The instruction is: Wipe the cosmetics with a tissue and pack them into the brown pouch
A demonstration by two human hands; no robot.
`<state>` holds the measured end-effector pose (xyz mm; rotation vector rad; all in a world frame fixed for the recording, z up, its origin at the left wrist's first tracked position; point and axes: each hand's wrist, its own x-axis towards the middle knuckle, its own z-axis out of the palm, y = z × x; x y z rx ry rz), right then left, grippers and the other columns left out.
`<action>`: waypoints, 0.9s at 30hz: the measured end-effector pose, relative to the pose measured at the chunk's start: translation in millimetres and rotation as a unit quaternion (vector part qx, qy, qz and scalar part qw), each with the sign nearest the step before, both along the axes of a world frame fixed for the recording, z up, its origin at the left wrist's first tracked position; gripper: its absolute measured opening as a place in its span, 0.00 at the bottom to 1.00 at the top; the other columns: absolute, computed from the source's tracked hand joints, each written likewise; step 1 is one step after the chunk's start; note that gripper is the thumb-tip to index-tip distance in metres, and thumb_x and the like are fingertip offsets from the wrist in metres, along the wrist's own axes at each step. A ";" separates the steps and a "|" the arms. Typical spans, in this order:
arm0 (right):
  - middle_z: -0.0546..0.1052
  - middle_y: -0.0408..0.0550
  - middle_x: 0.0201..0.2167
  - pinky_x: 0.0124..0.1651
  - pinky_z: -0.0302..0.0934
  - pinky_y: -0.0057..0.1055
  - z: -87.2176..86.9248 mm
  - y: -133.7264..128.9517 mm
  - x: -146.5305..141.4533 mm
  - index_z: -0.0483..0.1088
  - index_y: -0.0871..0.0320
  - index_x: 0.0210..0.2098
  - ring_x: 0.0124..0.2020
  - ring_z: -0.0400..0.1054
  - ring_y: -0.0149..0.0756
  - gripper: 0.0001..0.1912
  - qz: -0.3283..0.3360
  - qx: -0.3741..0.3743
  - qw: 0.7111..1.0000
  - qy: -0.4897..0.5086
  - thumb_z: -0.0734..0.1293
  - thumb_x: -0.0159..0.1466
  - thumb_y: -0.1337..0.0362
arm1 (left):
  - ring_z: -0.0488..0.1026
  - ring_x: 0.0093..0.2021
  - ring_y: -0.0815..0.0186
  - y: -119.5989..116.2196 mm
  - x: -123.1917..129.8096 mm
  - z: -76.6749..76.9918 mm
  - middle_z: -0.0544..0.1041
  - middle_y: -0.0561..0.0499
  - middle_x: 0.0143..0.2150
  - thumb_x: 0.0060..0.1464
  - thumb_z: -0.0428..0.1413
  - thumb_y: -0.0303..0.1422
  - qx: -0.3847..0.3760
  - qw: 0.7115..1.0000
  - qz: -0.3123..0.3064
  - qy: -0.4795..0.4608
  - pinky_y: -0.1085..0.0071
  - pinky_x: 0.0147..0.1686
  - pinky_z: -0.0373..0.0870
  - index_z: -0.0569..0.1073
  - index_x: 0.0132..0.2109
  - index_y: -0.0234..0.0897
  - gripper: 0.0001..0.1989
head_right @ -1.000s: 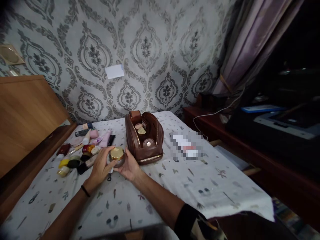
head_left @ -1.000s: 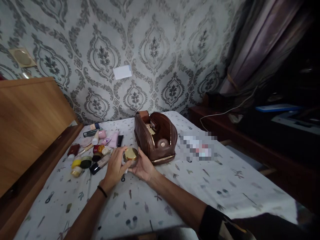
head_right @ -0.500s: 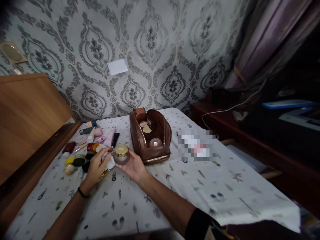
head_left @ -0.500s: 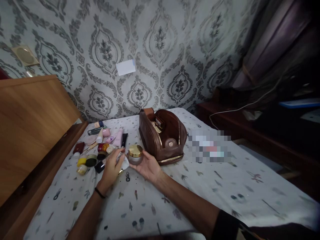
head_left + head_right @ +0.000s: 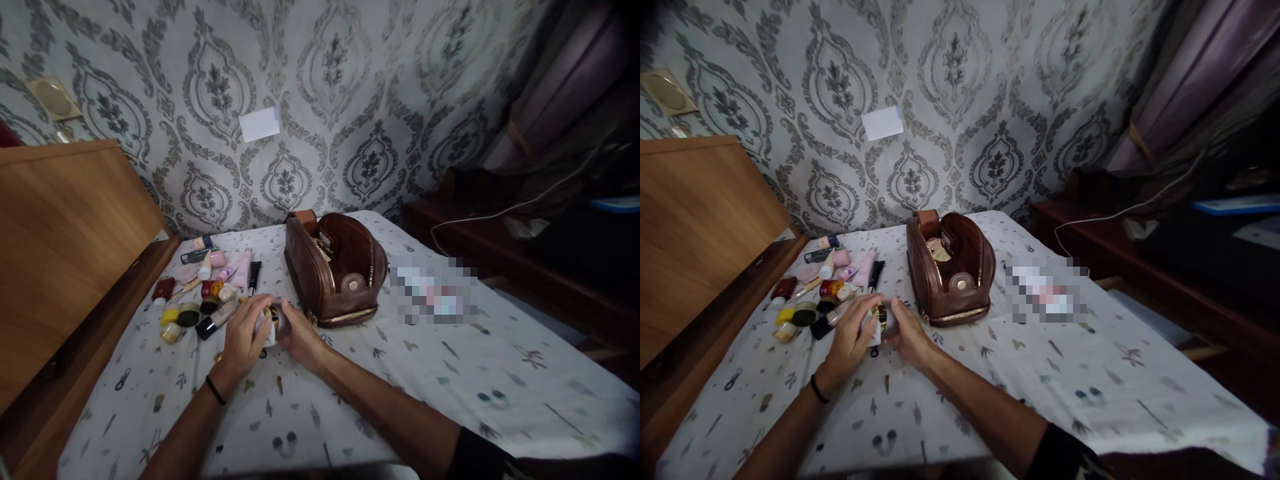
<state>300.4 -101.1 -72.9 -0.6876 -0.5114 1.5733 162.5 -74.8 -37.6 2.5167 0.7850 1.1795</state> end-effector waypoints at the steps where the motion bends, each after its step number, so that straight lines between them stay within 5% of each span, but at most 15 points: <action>1: 0.79 0.45 0.35 0.27 0.61 0.26 -0.6 -0.3 0.1 0.75 0.56 0.42 0.31 0.70 0.34 0.29 -0.002 0.001 1.000 -0.020 0.74 0.52 0.40 | 0.73 0.53 0.60 -0.2 1.0 -0.7 0.77 0.43 0.52 0.66 0.47 0.32 -0.004 1.000 0.012 -0.004 0.62 0.54 0.69 0.71 0.55 0.37 0.15; 4: 0.79 0.49 0.42 0.27 0.61 0.28 -2.9 -1.0 0.4 0.76 0.55 0.45 0.36 0.71 0.38 0.32 0.000 0.035 0.996 -0.088 0.71 0.54 0.37 | 0.75 0.47 0.61 -0.2 1.7 -2.7 0.79 0.45 0.45 0.67 0.45 0.33 -0.029 0.998 0.049 -0.031 0.64 0.48 0.70 0.73 0.50 0.37 0.13; 7: 0.78 0.50 0.49 0.44 0.66 0.37 -4.8 -1.9 0.9 0.76 0.53 0.47 0.49 0.70 0.44 0.28 -0.009 0.093 0.982 -0.163 0.66 0.60 0.38 | 0.76 0.44 0.62 0.5 0.5 -4.2 0.79 0.47 0.42 0.68 0.44 0.34 -0.073 0.993 0.066 -0.062 0.65 0.46 0.70 0.73 0.47 0.37 0.14; 9: 0.77 0.50 0.52 0.58 0.60 0.42 -5.9 -1.9 2.2 0.75 0.52 0.48 0.56 0.67 0.45 0.27 -0.035 0.122 0.967 -0.219 0.64 0.62 0.39 | 0.76 0.43 0.63 0.9 -0.2 -5.0 0.79 0.48 0.41 0.68 0.43 0.35 -0.098 0.990 0.070 -0.074 0.66 0.46 0.70 0.73 0.46 0.38 0.14; 12: 0.75 0.49 0.56 0.67 0.50 0.45 -7.3 -1.9 6.0 0.73 0.51 0.53 0.62 0.63 0.46 0.28 -0.068 0.147 0.938 -0.306 0.62 0.64 0.40 | 0.76 0.45 0.62 0.3 0.2 -5.4 0.79 0.47 0.43 0.68 0.45 0.35 -0.107 0.989 0.072 -0.077 0.66 0.47 0.70 0.73 0.48 0.38 0.13; 18: 0.68 0.54 0.62 0.68 0.50 0.44 -6.4 -6.7 12.6 0.63 0.55 0.63 0.64 0.60 0.44 0.29 -0.112 0.191 0.870 -0.441 0.58 0.69 0.46 | 0.73 0.55 0.58 -3.9 3.6 -8.5 0.76 0.41 0.53 0.65 0.48 0.33 -0.052 0.996 0.067 -0.026 0.60 0.55 0.68 0.67 0.57 0.37 0.15; 22: 0.69 0.56 0.57 0.66 0.53 0.44 1.2 -13.6 12.3 0.62 0.57 0.63 0.61 0.62 0.44 0.27 -0.128 0.267 0.831 -0.472 0.59 0.69 0.50 | 0.74 0.54 0.58 -1.9 1.8 -10.8 0.77 0.42 0.52 0.66 0.46 0.34 -0.093 0.991 0.089 -0.042 0.59 0.55 0.68 0.68 0.56 0.37 0.15; 27: 0.70 0.54 0.55 0.64 0.54 0.42 13.7 -21.3 10.8 0.65 0.55 0.62 0.58 0.64 0.43 0.24 -0.111 0.308 0.841 -0.431 0.61 0.69 0.55 | 0.75 0.52 0.59 3.3 -1.8 -4.6 0.79 0.45 0.51 0.66 0.47 0.36 -0.172 0.975 0.105 -0.095 0.62 0.52 0.70 0.72 0.52 0.38 0.14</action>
